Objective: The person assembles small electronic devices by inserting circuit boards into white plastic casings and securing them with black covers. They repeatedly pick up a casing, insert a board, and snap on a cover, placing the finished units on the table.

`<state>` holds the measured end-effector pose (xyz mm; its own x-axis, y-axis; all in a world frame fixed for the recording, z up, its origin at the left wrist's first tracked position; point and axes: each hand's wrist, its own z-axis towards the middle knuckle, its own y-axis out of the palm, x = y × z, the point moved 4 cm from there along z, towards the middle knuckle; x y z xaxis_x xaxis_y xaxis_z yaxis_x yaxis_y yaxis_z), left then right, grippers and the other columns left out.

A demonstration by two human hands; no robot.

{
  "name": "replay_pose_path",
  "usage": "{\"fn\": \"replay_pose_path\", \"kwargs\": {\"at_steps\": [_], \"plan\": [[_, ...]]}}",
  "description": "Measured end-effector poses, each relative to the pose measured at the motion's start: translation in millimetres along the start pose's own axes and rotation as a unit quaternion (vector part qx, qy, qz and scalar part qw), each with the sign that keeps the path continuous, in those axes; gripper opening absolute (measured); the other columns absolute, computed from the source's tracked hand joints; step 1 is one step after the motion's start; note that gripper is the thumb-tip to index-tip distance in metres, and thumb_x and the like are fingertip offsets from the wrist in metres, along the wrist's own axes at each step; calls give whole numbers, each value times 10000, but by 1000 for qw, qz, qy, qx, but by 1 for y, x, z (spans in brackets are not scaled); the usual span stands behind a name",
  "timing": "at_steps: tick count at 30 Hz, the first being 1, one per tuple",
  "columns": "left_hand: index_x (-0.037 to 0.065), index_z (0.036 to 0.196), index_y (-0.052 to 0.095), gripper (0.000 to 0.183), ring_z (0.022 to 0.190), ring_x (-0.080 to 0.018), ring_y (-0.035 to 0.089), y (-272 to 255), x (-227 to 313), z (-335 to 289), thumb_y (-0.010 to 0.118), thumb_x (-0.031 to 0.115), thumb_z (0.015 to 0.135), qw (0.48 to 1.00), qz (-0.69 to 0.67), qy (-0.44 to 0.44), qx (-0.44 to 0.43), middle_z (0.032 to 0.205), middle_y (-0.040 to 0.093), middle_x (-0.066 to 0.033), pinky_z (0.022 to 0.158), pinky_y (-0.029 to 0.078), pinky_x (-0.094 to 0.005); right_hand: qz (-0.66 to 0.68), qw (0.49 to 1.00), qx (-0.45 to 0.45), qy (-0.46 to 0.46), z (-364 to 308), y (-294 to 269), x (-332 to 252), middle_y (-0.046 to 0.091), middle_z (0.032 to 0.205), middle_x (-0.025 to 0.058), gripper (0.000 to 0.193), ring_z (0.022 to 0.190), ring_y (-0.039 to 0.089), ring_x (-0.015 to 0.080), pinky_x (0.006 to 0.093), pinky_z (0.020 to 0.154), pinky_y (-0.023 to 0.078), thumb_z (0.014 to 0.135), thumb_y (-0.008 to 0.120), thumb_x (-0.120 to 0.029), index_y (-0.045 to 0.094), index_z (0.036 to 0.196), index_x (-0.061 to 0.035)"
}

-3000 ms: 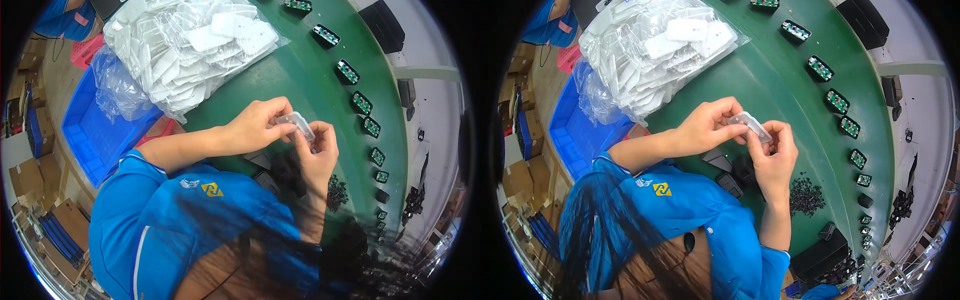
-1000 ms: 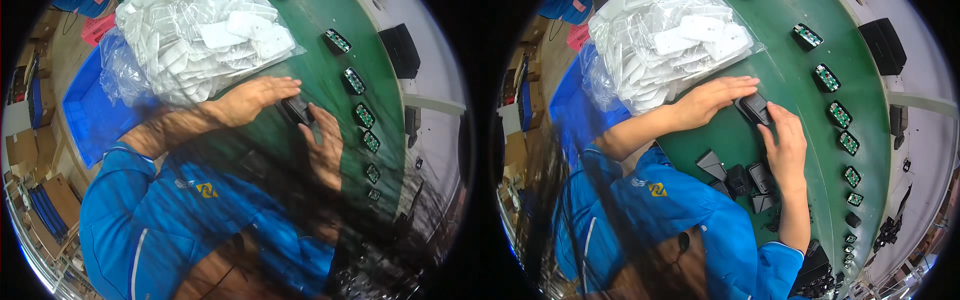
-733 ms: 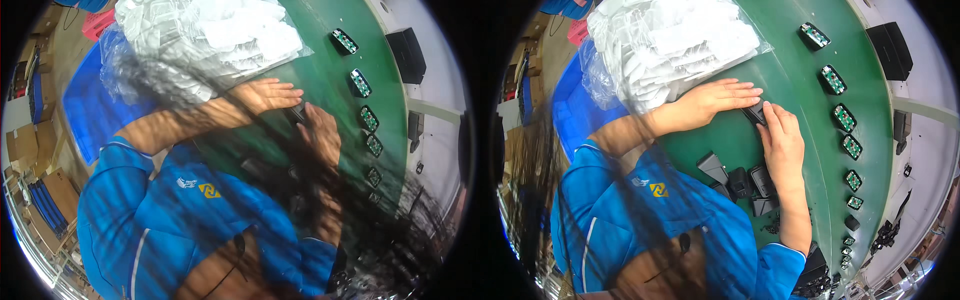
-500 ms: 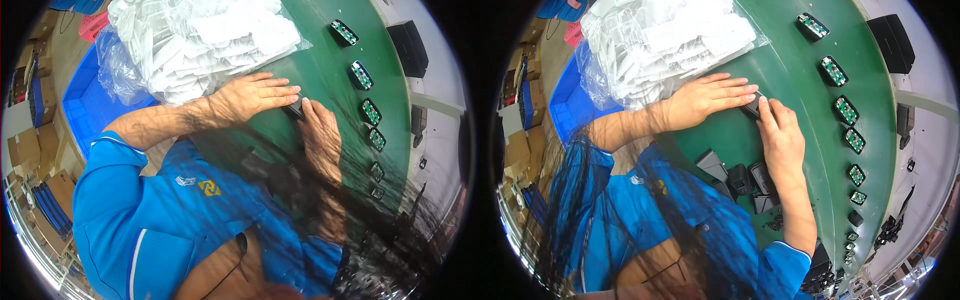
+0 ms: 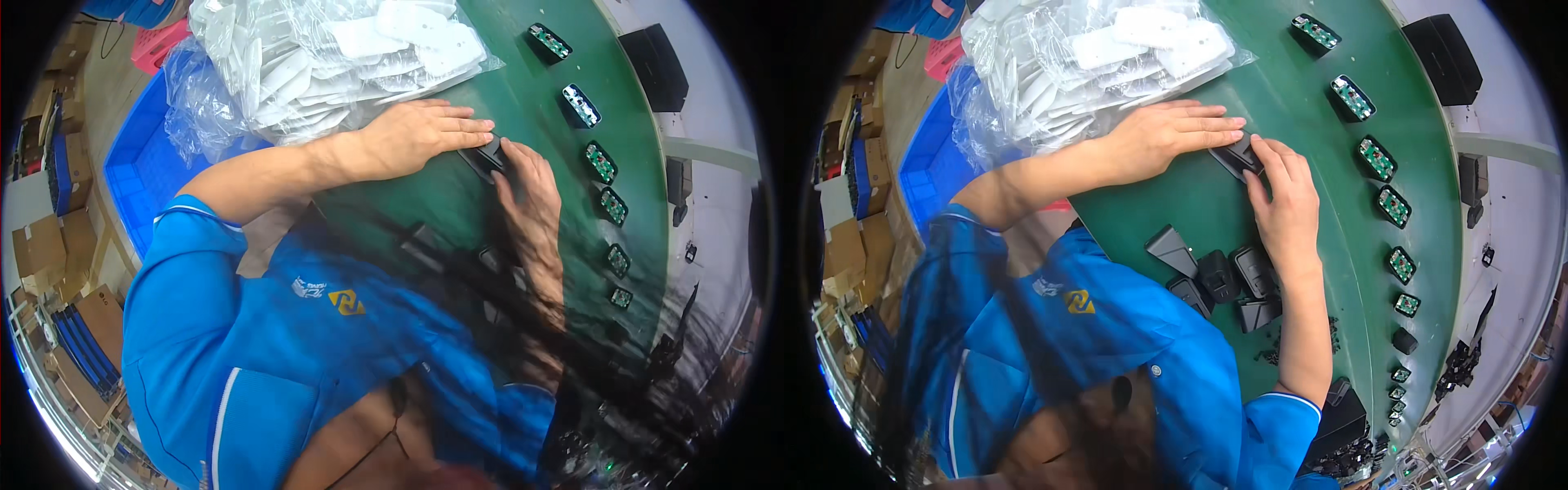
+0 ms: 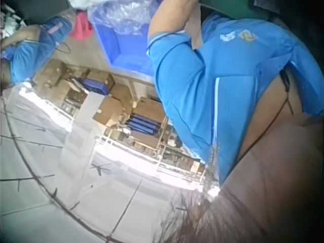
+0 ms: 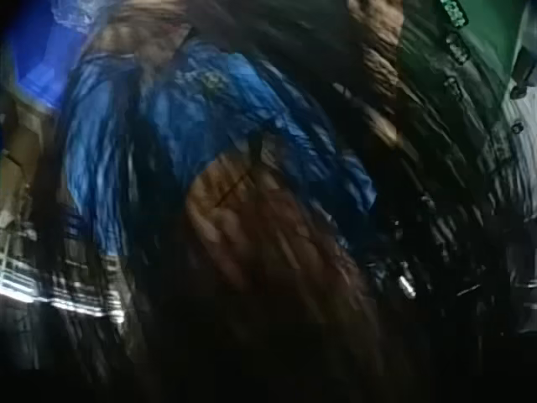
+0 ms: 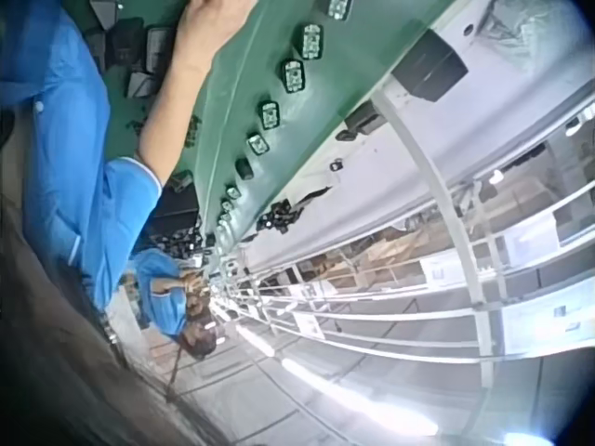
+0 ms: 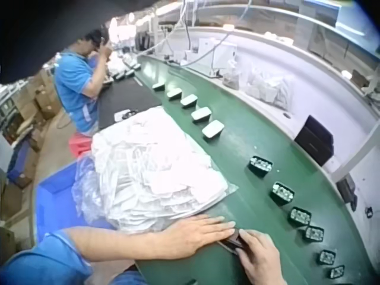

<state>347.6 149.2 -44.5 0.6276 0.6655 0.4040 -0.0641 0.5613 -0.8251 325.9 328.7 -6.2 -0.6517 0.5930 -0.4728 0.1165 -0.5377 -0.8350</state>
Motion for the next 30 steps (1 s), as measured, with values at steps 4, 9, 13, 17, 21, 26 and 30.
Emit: {"fn": "replay_pose_path", "kwargs": {"at_steps": [4, 9, 13, 17, 21, 26, 30], "plan": [[158, 1309, 514, 519, 1238, -225, 497, -4, 8, -3, 502, 16, 810, 1000, 13, -13, -10, 1371, 499, -1, 1012, 427, -396, 5, 1000, 2, -11, -4, -3, -2, 609, 1105, 95, 415, 1000, 579, 281, 367, 849, 488, 755, 680, -25, 590, 1158, -67], [153, 1312, 510, 505, 1251, -219, 484, 2, 4, -6, 501, 33, 821, 1000, -6, 0, -13, 1381, 488, -3, 1029, 410, -401, -42, 999, -13, 0, -10, 6, -4, 596, 1114, 95, 435, 987, 577, 269, 368, 827, 503, 754, 679, -24, 587, 1176, -81], [152, 1322, 500, 493, 1272, -202, 461, -2, 3, -11, 486, 49, 840, 999, 0, -2, -32, 1398, 467, 6, 1046, 388, -393, -54, 998, -15, -1, -13, 14, -5, 583, 1113, 85, 435, 975, 573, 260, 364, 808, 505, 750, 681, -22, 591, 1171, -81], [166, 1338, 485, 506, 1285, -187, 445, -2, 3, -11, 472, 45, 846, 999, 5, -7, -50, 1422, 440, 23, 1058, 370, -391, 7, 1000, -24, 10, -7, 5, -3, 596, 1072, 82, 429, 967, 576, 263, 368, 815, 496, 737, 689, -21, 597, 1153, -70], [176, 1303, 527, 496, 1231, -219, 506, -1, 4, -6, 531, 50, 823, 1000, 9, -7, -16, 1360, 510, 12, 1018, 421, -410, 30, 997, -65, 41, 2, -2, 0, 612, 1065, 83, 410, 977, 582, 263, 360, 841, 485, 735, 693, -24, 605, 1133, -68], [176, 1296, 534, 487, 1212, -221, 524, 1, 4, -3, 525, 54, 825, 1000, 19, -4, -5, 1355, 515, 18, 1009, 429, -408, 45, 999, -12, 27, -7, -1, 3, 618, 1100, 90, 399, 995, 583, 266, 360, 855, 486, 747, 687, -23, 606, 1135, -71], [185, 1299, 532, 483, 1211, -219, 524, 6, 6, -5, 511, 63, 833, 1000, 30, 2, -5, 1365, 506, 27, 1008, 430, -410, -1, 1000, -22, 16, -9, 0, 0, 603, 1105, 86, 419, 994, 575, 261, 357, 838, 492, 751, 683, -28, 594, 1158, -73]]}}
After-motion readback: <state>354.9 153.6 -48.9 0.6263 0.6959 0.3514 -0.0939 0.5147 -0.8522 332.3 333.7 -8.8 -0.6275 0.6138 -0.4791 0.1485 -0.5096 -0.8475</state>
